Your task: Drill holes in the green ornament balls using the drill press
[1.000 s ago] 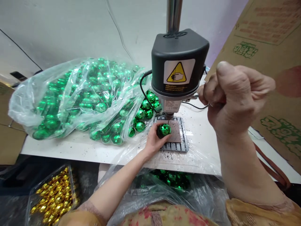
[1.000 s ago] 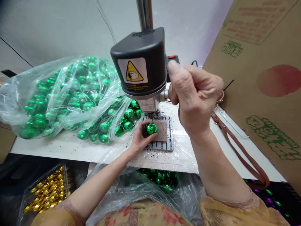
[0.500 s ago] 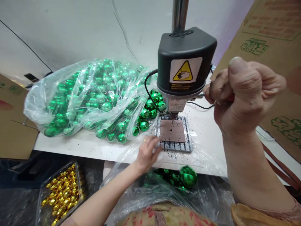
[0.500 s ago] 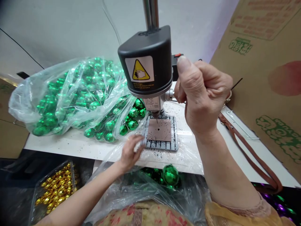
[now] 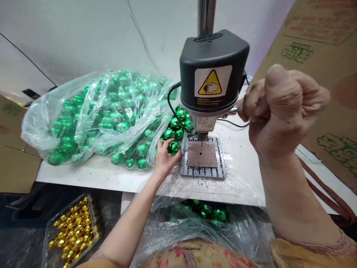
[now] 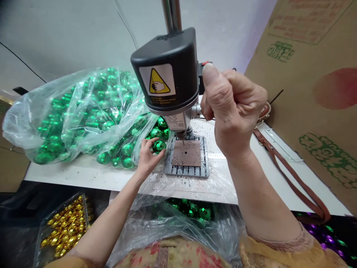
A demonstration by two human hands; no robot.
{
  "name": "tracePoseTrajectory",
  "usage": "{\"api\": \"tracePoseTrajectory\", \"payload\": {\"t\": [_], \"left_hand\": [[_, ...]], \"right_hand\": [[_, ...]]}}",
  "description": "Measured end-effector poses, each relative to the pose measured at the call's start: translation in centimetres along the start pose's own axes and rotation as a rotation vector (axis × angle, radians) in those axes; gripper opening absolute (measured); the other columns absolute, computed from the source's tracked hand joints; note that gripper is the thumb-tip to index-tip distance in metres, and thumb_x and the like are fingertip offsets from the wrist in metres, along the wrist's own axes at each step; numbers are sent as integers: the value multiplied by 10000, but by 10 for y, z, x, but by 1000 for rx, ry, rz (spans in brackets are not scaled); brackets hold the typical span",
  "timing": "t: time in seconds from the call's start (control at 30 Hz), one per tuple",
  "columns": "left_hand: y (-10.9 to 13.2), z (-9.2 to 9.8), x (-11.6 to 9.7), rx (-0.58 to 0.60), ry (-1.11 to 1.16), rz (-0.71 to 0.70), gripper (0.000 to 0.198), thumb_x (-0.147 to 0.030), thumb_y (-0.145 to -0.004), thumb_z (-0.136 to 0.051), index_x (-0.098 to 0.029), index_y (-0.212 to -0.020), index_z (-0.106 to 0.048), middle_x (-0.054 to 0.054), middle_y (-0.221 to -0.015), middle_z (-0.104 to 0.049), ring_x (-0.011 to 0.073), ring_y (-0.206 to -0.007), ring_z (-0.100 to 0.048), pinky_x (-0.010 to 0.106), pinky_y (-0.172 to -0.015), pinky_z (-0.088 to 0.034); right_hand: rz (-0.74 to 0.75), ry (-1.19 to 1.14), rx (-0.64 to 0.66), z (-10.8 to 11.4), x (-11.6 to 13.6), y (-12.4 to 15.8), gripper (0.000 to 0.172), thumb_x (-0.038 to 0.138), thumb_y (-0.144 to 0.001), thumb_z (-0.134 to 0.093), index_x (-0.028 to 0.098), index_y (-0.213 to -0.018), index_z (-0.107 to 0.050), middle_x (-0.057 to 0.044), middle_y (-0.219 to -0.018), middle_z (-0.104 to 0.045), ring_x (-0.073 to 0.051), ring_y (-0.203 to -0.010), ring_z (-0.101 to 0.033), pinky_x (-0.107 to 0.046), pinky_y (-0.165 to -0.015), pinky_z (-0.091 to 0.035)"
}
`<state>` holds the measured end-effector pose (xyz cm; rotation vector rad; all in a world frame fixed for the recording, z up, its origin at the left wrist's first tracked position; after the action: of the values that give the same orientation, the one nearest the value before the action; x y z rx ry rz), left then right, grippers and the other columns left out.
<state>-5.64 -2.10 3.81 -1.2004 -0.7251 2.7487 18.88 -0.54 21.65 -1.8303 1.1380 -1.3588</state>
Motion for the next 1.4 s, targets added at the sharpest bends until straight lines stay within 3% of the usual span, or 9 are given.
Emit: {"api": "tracePoseTrajectory", "payload": {"t": [0.17, 0.3, 0.47, 0.73, 1.07, 1.3, 1.4], "left_hand": [[4, -1, -16, -13, 297, -17, 492, -398, -852, -796, -231, -1284, -630, 88, -1215, -650, 218, -1059, -665, 348, -912, -564], [9, -14, -31, 125, 412, -147, 486, -519, -960, -669, -251, -1360, -600, 112, -1308, -632, 250, -1206, -631, 384, -1025, -532], [11, -34, -28, 256, 417, -55, 484, -552, -1065, -448, -271, -1444, -557, 101, -1374, -634, 243, -1312, -595, 422, -1164, -442], [8, -52, -21, 355, 508, -7, 576, -525, -988, -625, -231, -1472, -520, 128, -1428, -641, 273, -1319, -625, 438, -1155, -484], [7, -65, -21, 355, 656, 33, 603, -531, -919, -714, -210, -1400, -544, 132, -1318, -691, 268, -1214, -689, 449, -1063, -572], [10, -62, -32, 342, 500, -55, 515, -336, -807, -833, -210, -1258, -617, 112, -1254, -671, 277, -1165, -668, 463, -1043, -553], [13, -63, -37, 326, 487, -21, 513, -299, -810, -816, -206, -1270, -607, 112, -1250, -689, 280, -1161, -672, 475, -1052, -540]], "right_hand": [[7, -4, 10, -1, 1, 0, 456, 210, -929, -651, 200, -528, -435, 73, -444, -293, -58, -400, -381, -280, -415, -280], [-8, -2, 1, -2, 3, 1, 458, 204, -937, -639, 195, -536, -418, 73, -459, -284, -46, -401, -375, -266, -413, -272], [-2, -26, 15, -1, 2, 2, 457, 227, -932, -662, 202, -544, -420, 77, -451, -282, -57, -396, -362, -272, -406, -255], [24, -18, 31, 0, -1, 2, 458, 266, -935, -669, 206, -545, -436, 69, -453, -284, -69, -403, -356, -296, -419, -262], [26, -10, 33, 1, -2, 2, 476, 284, -935, -671, 197, -525, -446, 65, -455, -272, -65, -406, -367, -284, -421, -264], [23, -35, 47, 1, -1, 1, 444, 225, -935, -645, 207, -549, -426, 72, -460, -307, -68, -408, -345, -291, -414, -252], [0, -29, 64, 2, 0, 0, 443, 229, -934, -652, 202, -547, -438, 70, -469, -321, -62, -418, -353, -281, -423, -254]]}}
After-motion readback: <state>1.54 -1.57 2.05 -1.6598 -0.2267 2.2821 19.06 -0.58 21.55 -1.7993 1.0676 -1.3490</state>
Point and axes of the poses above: each hand's wrist, its own y-axis away from the middle knuckle, its own z-axis out of the back of the hand, x = y × z, the point moved 1 cm from there along -y, towards the middle knuckle
